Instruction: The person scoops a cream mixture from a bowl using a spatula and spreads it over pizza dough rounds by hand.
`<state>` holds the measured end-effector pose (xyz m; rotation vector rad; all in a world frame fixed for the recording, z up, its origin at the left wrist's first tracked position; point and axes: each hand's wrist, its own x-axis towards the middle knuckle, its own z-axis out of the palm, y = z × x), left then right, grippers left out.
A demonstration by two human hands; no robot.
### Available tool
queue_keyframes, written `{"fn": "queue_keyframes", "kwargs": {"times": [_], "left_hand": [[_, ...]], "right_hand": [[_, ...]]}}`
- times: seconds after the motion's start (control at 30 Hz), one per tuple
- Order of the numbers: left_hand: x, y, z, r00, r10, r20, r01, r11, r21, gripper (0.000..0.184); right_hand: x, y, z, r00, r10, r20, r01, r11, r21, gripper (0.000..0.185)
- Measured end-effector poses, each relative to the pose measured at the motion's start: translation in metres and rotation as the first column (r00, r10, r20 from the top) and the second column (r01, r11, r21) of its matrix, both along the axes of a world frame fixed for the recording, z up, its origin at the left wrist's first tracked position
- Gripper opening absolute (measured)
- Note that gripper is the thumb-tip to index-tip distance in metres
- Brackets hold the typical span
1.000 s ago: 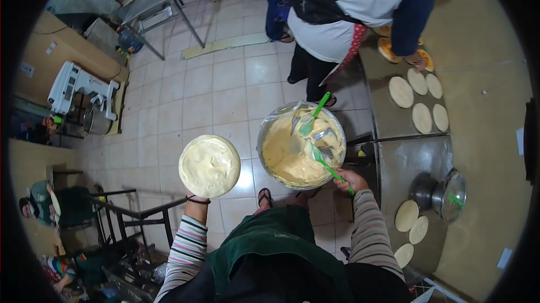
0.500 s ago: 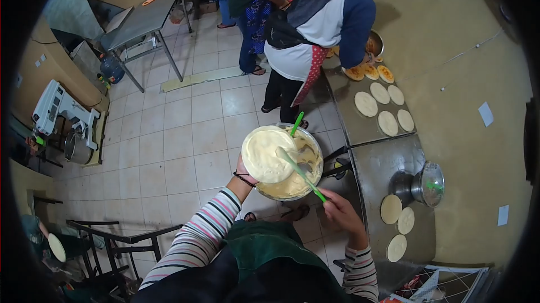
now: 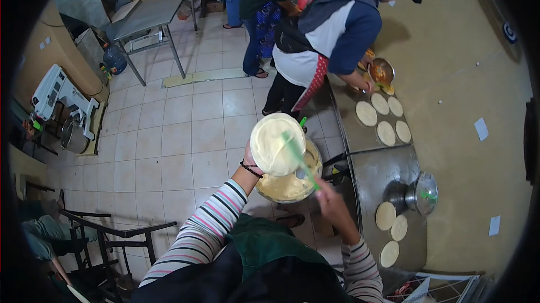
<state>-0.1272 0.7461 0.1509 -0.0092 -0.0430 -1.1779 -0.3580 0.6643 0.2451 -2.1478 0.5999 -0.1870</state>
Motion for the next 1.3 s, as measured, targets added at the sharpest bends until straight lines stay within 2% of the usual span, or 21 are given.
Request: {"fn": "queue_keyframes", "kwargs": {"times": [0.03, 0.1, 0.13, 0.17, 0.23, 0.27, 0.3, 0.33, 0.37, 0.4, 0.47, 0.53, 0.57, 0.67, 0.73, 0.9, 1.0, 1.03, 1.1, 1.23, 1.3], "left_hand": [[0.005, 0.000, 0.004, 1.000, 0.016, 0.006, -0.016, 1.000, -0.007, 0.050], [0.006, 0.003, 0.009, 0.996, -0.069, 0.061, 0.076, 0.991, -0.111, 0.051], [0.006, 0.000, 0.003, 0.992, -0.125, 0.020, 0.126, 0.959, -0.253, 0.050], [0.006, -0.005, -0.004, 0.993, -0.119, 0.017, 0.119, 0.960, -0.254, 0.050], [0.000, -0.009, -0.010, 0.992, -0.120, -0.031, 0.112, 0.976, -0.188, 0.050], [0.000, -0.008, -0.007, 0.994, -0.095, -0.053, 0.085, 0.983, -0.165, 0.050], [0.005, -0.005, -0.005, 0.994, -0.092, -0.050, 0.083, 0.983, -0.166, 0.050], [0.012, -0.001, -0.003, 0.992, -0.124, -0.028, 0.117, 0.977, -0.179, 0.050], [0.018, 0.004, 0.002, 0.988, -0.154, -0.007, 0.150, 0.970, -0.191, 0.049], [0.022, 0.010, 0.007, 0.995, -0.100, 0.001, 0.100, 0.995, -0.022, 0.047], [0.027, 0.019, 0.018, 0.997, -0.083, 0.001, 0.083, 0.996, 0.034, 0.047], [0.032, 0.019, 0.026, 0.997, -0.080, -0.017, 0.082, 0.989, 0.125, 0.047], [0.031, 0.017, 0.024, 0.996, -0.082, -0.020, 0.084, 0.989, 0.124, 0.047], [0.024, 0.005, 0.018, 0.988, -0.150, -0.044, 0.153, 0.983, 0.099, 0.047], [0.012, 0.000, 0.017, 0.941, -0.338, -0.019, 0.316, 0.899, -0.302, 0.048], [0.015, 0.007, 0.032, 0.968, -0.249, 0.024, 0.249, 0.944, -0.216, 0.047], [0.031, 0.013, 0.031, 0.995, -0.098, 0.018, 0.098, 0.993, -0.064, 0.046], [0.032, 0.014, 0.035, 0.995, -0.097, 0.016, 0.097, 0.993, -0.064, 0.046], [0.030, 0.012, 0.044, 0.991, -0.136, 0.009, 0.136, 0.980, -0.148, 0.044], [0.020, -0.004, 0.035, 0.975, -0.216, 0.056, 0.222, 0.962, -0.159, 0.043], [0.020, -0.004, 0.035, 0.975, -0.220, 0.028, 0.220, 0.944, -0.244, 0.042]], "right_hand": [[0.000, 0.005, -0.006, 1.000, 0.016, 0.006, -0.016, 1.000, -0.007, 0.035], [-0.003, 0.016, -0.017, 0.988, 0.156, 0.020, -0.157, 0.960, 0.233, 0.035], [0.003, 0.016, -0.012, 0.987, 0.154, 0.040, -0.159, 0.931, 0.328, 0.036], [0.009, 0.016, -0.008, 0.986, 0.161, 0.037, -0.164, 0.930, 0.328, 0.036], [0.017, 0.020, 0.003, 0.988, 0.147, 0.047, -0.152, 0.982, 0.111, 0.037], [0.016, 0.018, 0.006, 0.988, 0.150, 0.049, -0.154, 0.982, 0.108, 0.037], [0.013, 0.014, 0.008, 0.981, 0.191, -0.010, -0.189, 0.960, -0.205, 0.037], [0.009, 0.010, 0.012, 0.974, 0.213, -0.080, -0.224, 0.841, -0.492, 0.038], [0.005, 0.004, 0.022, 0.973, 0.217, -0.082, -0.229, 0.840, -0.491, 0.038], [-0.003, -0.002, 0.037, 0.971, 0.192, -0.144, -0.240, 0.771, -0.590, 0.038], [-0.012, -0.019, 0.047, 0.966, 0.159, -0.202, -0.255, 0.689, -0.678, 0.039], [-0.018, -0.035, 0.048, 0.994, -0.003, -0.107, -0.082, 0.622, -0.778, 0.039], [-0.017, -0.034, 0.045, 0.994, -0.004, -0.110, -0.084, 0.622, -0.779, 0.039], [-0.003, -0.027, 0.029, 0.954, 0.300, -0.025, -0.212, 0.610, -0.763, 0.041], [0.019, -0.024, 0.023, 0.974, 0.225, -0.008, -0.147, 0.609, -0.779, 0.041], [0.023, -0.032, 0.042, 0.999, -0.013, -0.035, -0.018, 0.651, -0.758, 0.041], [-0.007, -0.022, 0.058, 0.994, 0.079, -0.071, -0.101, 0.909, -0.404, 0.037], [-0.007, -0.025, 0.058, 0.994, 0.080, -0.074, -0.103, 0.909, -0.403, 0.037], [-0.006, -0.031, 0.057, 0.969, 0.248, 0.014, -0.244, 0.961, -0.133, 0.036], [0.033, -0.031, 0.071, 0.997, 0.054, -0.058, -0.059, 0.995, -0.081, 0.035], [0.033, -0.028, 0.068, 0.962, 0.271, 0.025, -0.261, 0.945, -0.200, 0.035]]}}
